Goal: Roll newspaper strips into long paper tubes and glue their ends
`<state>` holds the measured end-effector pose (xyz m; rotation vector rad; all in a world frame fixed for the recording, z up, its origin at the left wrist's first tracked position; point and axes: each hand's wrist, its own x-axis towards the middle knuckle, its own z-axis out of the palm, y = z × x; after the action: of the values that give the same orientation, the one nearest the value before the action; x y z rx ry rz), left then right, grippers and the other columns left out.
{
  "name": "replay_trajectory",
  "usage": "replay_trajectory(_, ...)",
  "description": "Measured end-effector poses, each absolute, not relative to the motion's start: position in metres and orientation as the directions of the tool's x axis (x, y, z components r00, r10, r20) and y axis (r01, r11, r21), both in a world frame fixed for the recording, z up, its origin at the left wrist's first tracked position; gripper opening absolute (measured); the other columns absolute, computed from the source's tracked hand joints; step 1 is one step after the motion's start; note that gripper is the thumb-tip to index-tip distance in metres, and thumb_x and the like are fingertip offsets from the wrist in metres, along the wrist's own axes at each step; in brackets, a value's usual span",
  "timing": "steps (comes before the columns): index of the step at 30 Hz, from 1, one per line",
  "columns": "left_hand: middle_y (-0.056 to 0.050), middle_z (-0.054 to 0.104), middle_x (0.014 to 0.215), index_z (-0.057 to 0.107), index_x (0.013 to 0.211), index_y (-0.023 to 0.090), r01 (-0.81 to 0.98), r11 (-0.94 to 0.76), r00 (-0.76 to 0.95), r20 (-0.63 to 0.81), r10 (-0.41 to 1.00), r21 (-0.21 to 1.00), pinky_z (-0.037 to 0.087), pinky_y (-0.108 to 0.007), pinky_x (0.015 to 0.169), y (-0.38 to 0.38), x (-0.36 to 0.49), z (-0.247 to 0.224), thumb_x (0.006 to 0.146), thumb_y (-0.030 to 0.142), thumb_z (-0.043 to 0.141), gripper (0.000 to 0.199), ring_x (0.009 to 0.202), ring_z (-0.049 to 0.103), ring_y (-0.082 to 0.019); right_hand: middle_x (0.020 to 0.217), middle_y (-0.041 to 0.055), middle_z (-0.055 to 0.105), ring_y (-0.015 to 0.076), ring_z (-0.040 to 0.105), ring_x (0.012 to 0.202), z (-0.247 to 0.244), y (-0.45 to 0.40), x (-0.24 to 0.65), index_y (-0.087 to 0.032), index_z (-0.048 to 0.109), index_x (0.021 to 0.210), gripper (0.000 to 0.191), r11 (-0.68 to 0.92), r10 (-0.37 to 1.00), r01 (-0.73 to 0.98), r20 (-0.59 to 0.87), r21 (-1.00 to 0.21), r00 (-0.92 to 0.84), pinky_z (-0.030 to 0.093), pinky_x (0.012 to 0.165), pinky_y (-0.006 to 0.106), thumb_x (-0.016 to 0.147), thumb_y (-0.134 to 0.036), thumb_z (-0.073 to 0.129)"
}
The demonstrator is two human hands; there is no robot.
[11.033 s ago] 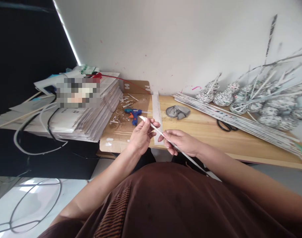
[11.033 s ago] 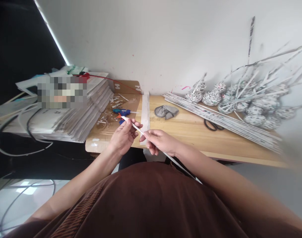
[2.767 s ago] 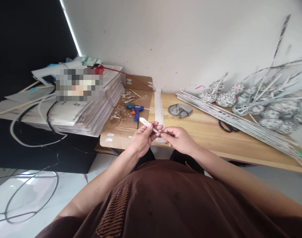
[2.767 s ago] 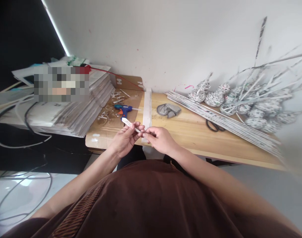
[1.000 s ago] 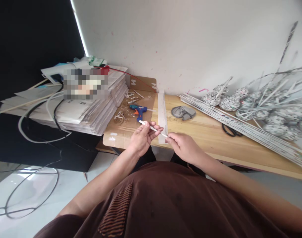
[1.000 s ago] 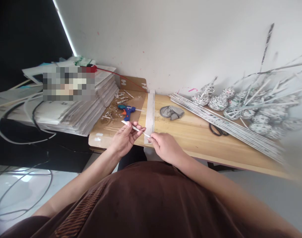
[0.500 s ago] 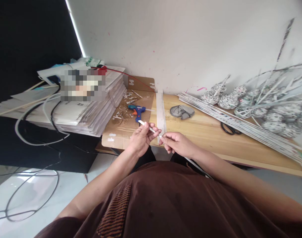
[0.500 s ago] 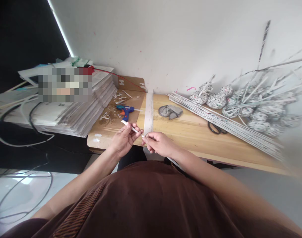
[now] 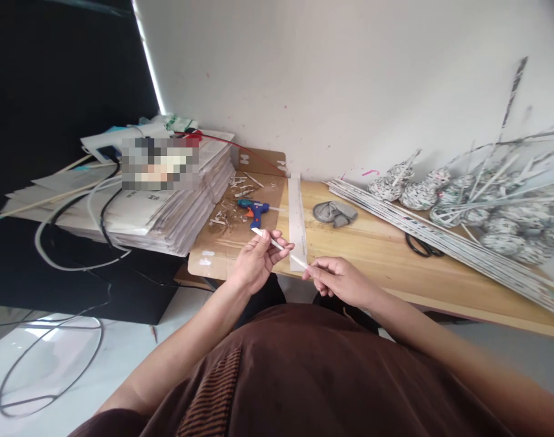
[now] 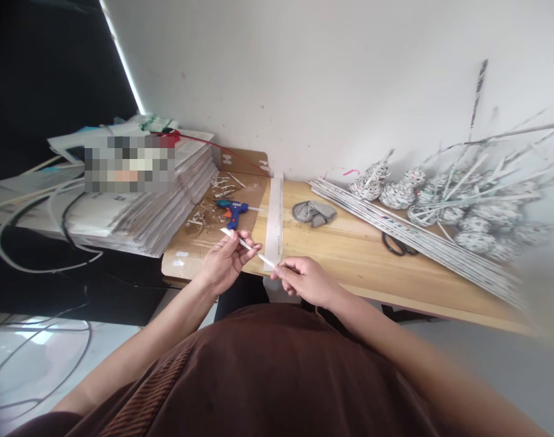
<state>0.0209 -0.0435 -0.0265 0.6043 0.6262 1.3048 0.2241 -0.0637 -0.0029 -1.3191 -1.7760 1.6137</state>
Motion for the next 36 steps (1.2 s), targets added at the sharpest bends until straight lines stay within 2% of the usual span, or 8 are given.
replay_trajectory(4,-0.005,0.067,0.077,0.063,0.090,0.012,-0.671,0.158,0.127,-0.098,0.987,0.725,0.057,-0.025,0.075,-0.044,0.024,-0.024,0.088,0.033,0.058,0.022,0.083,0.070,-0.017,0.062,-0.0016,0.055,0.0107,0.052,0.054,-0.003,-0.069,0.226,-0.017,0.062,0.088,0.036,-0.014,0.860,0.446,-0.239,-0.895,-0.452,0.040,0.054,0.023,0.092,-0.049,0.045)
replay_trajectory(9,-0.005,0.067,0.076,0.063,0.089,0.012,-0.671,0.156,0.102,-0.118,0.988,0.725,0.057,-0.026,0.077,-0.043,0.027,-0.021,0.088,0.034,0.059,0.022,0.083,0.070,-0.017,0.061,-0.0014,0.058,0.0119,0.051,0.055,-0.001,-0.070,0.222,-0.020,0.062,0.084,0.032,0.268,0.907,0.606,-0.016,-0.749,-0.420,0.037,0.058,0.025,0.095,-0.041,0.040)
replay_trajectory(14,-0.004,0.066,0.075,0.063,0.084,0.013,-0.712,0.097,-0.017,-0.156,0.988,0.695,0.057,-0.025,0.080,-0.036,0.014,-0.018,0.089,0.031,0.056,0.020,0.081,0.070,-0.015,0.069,0.0006,0.061,0.0142,0.052,0.059,0.001,-0.074,0.238,-0.022,0.063,0.090,0.025,0.325,0.917,0.666,0.051,-0.672,-0.395,0.035,0.058,0.025,0.092,-0.041,0.048)
replay_trajectory(17,-0.004,0.065,0.076,0.063,0.084,0.013,-0.719,0.074,-0.037,-0.144,0.989,0.691,0.057,-0.024,0.079,-0.032,0.006,-0.014,0.091,0.031,0.054,0.022,0.082,0.069,-0.014,0.067,0.0018,0.058,0.0146,0.052,0.061,0.001,-0.078,0.252,-0.020,0.064,0.088,0.032,0.244,0.936,0.645,0.002,-0.724,-0.352,0.037,0.061,0.027,0.093,-0.044,0.044)
replay_trajectory(21,-0.002,0.063,0.072,0.063,0.082,0.013,-0.727,0.071,-0.027,-0.132,0.991,0.683,0.057,-0.023,0.080,-0.034,0.005,-0.011,0.091,0.032,0.053,0.023,0.076,0.068,-0.011,0.056,-0.0034,0.044,0.0115,0.046,0.049,-0.002,-0.080,0.260,-0.017,0.062,0.091,0.046,-0.115,0.822,0.438,-0.333,-0.892,-0.461,0.040,0.054,0.025,0.095,-0.053,0.035)
replay_trajectory(27,-0.003,0.063,0.070,0.063,0.080,0.013,-0.724,0.100,-0.014,-0.159,0.987,0.682,0.057,-0.020,0.074,-0.036,0.009,-0.011,0.091,0.031,0.053,0.023,0.075,0.068,-0.011,0.062,-0.0014,0.051,0.0114,0.050,0.056,-0.002,-0.081,0.255,-0.018,0.061,0.086,0.039,-0.010,0.874,0.488,-0.244,-0.873,-0.420,0.039,0.058,0.025,0.093,-0.052,0.044)
replay_trajectory(32,-0.003,0.064,0.071,0.062,0.082,0.013,-0.721,0.099,0.006,-0.136,0.991,0.686,0.057,-0.020,0.073,-0.036,0.008,-0.015,0.092,0.032,0.051,0.025,0.076,0.069,-0.012,0.054,-0.0063,0.037,0.0100,0.042,0.047,-0.005,-0.080,0.256,-0.017,0.056,0.084,0.044,-0.280,0.747,0.315,-0.412,-0.907,-0.522,0.036,0.051,0.025,0.094,-0.055,0.036)
replay_trajectory(36,-0.004,0.066,0.074,0.062,0.085,0.012,-0.705,0.116,0.038,-0.126,0.991,0.699,0.057,-0.023,0.076,-0.038,0.014,-0.022,0.092,0.032,0.052,0.024,0.081,0.070,-0.015,0.065,-0.0014,0.051,0.0131,0.050,0.059,-0.003,-0.079,0.247,-0.019,0.058,0.088,0.035,0.096,0.881,0.565,-0.194,-0.819,-0.431,0.037,0.058,0.026,0.091,-0.052,0.046)
